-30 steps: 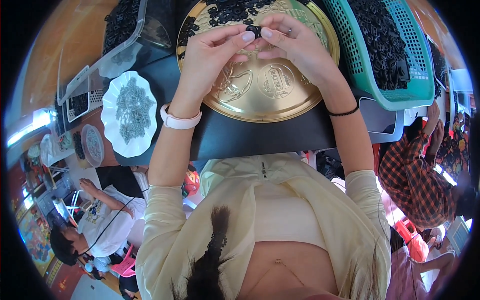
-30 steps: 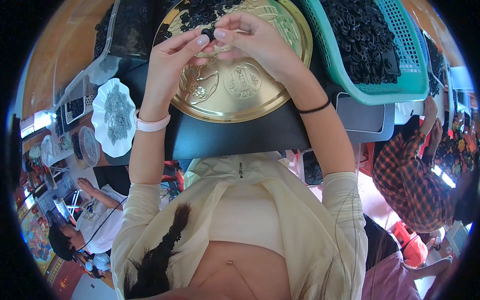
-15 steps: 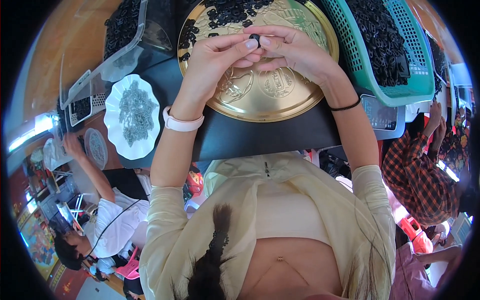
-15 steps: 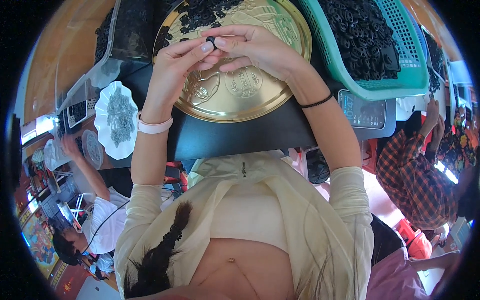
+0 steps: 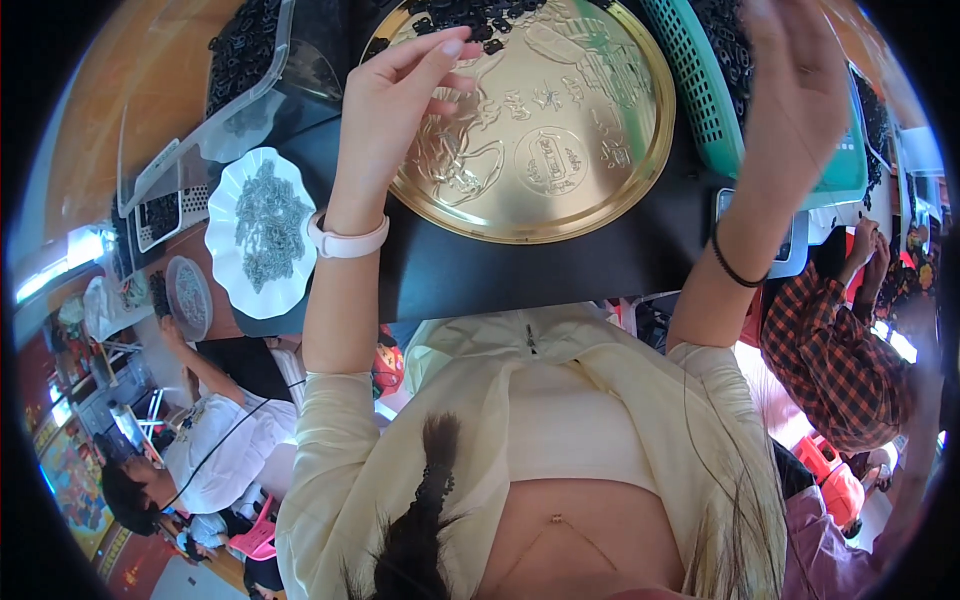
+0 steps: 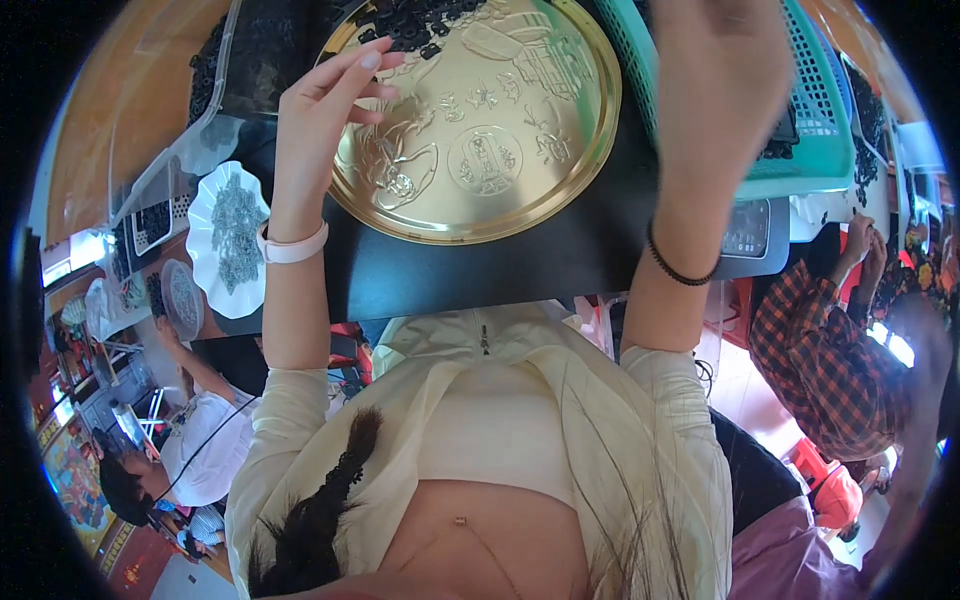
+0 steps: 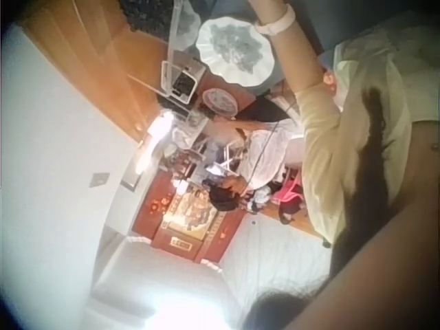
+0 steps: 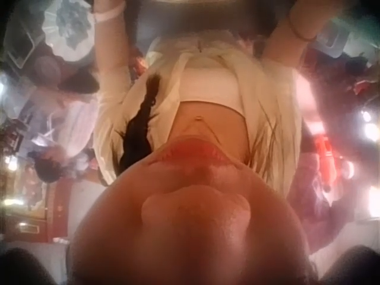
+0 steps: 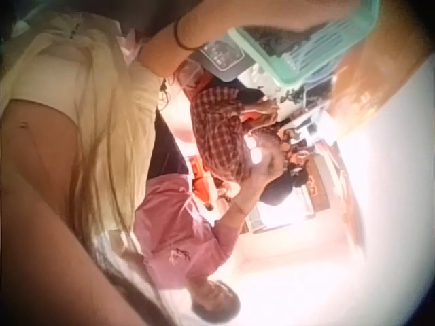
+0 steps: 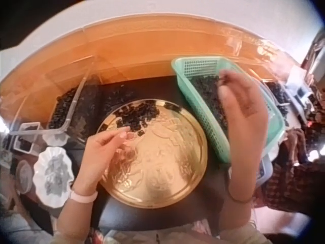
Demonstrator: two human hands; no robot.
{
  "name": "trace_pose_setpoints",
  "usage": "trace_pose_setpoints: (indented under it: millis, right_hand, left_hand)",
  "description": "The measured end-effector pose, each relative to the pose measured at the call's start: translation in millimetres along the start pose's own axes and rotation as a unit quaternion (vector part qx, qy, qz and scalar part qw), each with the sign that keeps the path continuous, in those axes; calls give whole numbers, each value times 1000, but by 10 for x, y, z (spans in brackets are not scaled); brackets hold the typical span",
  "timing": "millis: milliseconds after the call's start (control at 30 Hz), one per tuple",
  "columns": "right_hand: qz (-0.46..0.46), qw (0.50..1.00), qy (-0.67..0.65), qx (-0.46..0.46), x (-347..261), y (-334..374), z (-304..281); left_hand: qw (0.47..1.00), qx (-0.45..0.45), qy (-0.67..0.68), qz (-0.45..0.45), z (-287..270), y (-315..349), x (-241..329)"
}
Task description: The person repeatedly picks up small black plastic parts and inserts springs into them to assemble cord lock toggles by hand.
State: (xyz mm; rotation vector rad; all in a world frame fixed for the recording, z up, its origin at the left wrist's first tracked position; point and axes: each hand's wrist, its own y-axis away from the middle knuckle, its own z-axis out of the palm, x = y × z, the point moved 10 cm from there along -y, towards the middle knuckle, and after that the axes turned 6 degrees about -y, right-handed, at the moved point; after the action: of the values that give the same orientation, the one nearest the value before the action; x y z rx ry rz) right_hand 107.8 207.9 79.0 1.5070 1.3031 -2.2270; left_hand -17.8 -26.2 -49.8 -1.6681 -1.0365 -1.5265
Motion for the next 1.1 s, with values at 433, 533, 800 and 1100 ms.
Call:
trace_pose_setpoints:
  millis: [433,533,800,1100]
  right_hand:
    - [-54,868,254,-422,746,871,831]
    - [-56,856,268,-438,866,923,870]
    - [-119,867,290,-388,838,943,905]
    - [159,934,98,-304,1093,809,723]
  left_hand:
    - [831,112,-494,231,187,94,310]
    - [829,117,-497,229,181,43,291]
    - [816,95,-500,274,308,-7,258]
    - [936,76,-304,162,153,-20,88]
